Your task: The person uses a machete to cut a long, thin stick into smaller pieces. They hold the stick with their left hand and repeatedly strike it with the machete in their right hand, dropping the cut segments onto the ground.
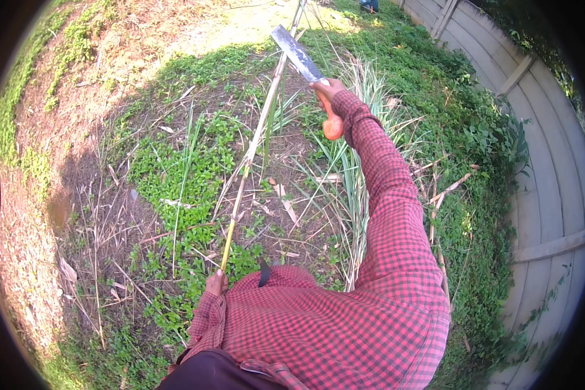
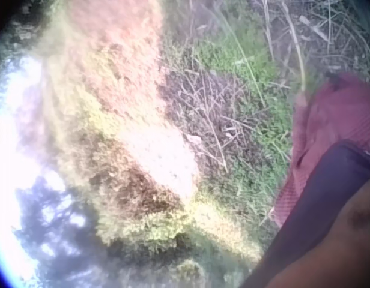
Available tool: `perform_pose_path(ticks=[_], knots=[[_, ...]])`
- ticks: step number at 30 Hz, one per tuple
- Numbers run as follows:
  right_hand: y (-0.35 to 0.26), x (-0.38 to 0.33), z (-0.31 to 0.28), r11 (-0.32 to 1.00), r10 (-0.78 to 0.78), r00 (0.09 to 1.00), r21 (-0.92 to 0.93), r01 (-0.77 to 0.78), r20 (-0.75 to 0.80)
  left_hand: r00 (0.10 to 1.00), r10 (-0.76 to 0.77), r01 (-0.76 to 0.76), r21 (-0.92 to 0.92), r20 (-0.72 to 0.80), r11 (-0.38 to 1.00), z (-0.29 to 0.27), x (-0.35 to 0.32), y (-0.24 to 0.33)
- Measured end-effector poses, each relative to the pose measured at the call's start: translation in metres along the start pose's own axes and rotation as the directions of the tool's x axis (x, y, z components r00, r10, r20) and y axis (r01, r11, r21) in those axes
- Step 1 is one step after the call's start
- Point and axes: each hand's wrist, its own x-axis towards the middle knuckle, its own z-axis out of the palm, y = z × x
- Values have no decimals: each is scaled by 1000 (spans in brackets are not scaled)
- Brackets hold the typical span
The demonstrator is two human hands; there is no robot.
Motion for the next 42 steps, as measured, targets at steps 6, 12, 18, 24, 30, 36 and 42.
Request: perform_pose_path(ticks=[6,12,18,24,30,36,42], knots=[[-11,-24,11,988,54,966,-151,-16,254,994,67,-58,115,-83,992,-6,-14,6],[-2,-8,27,999,24,992,34,-28,126,999,-10,11,44,-38,999,12,-3,44],[-24,3,23,992,-45,999,-115,44,-2,997,34,-30,63,-67,998,1,-3,19],[10,-13,22,997,33,976,-72,-17,216,996,64,-55,148,-56,988,-6,0,6],[-4,-3,-2,995,57,993,-90,-48,101,990,27,-4,159,-138,987,-60,44,-77],[-10,-35,6,969,120,949,-242,-48,293,980,154,-103,346,-124,933,-25,-8,-16],[47,-36,-8,977,195,960,-124,-172,202,993,25,4,245,-116,970,3,-30,16]])
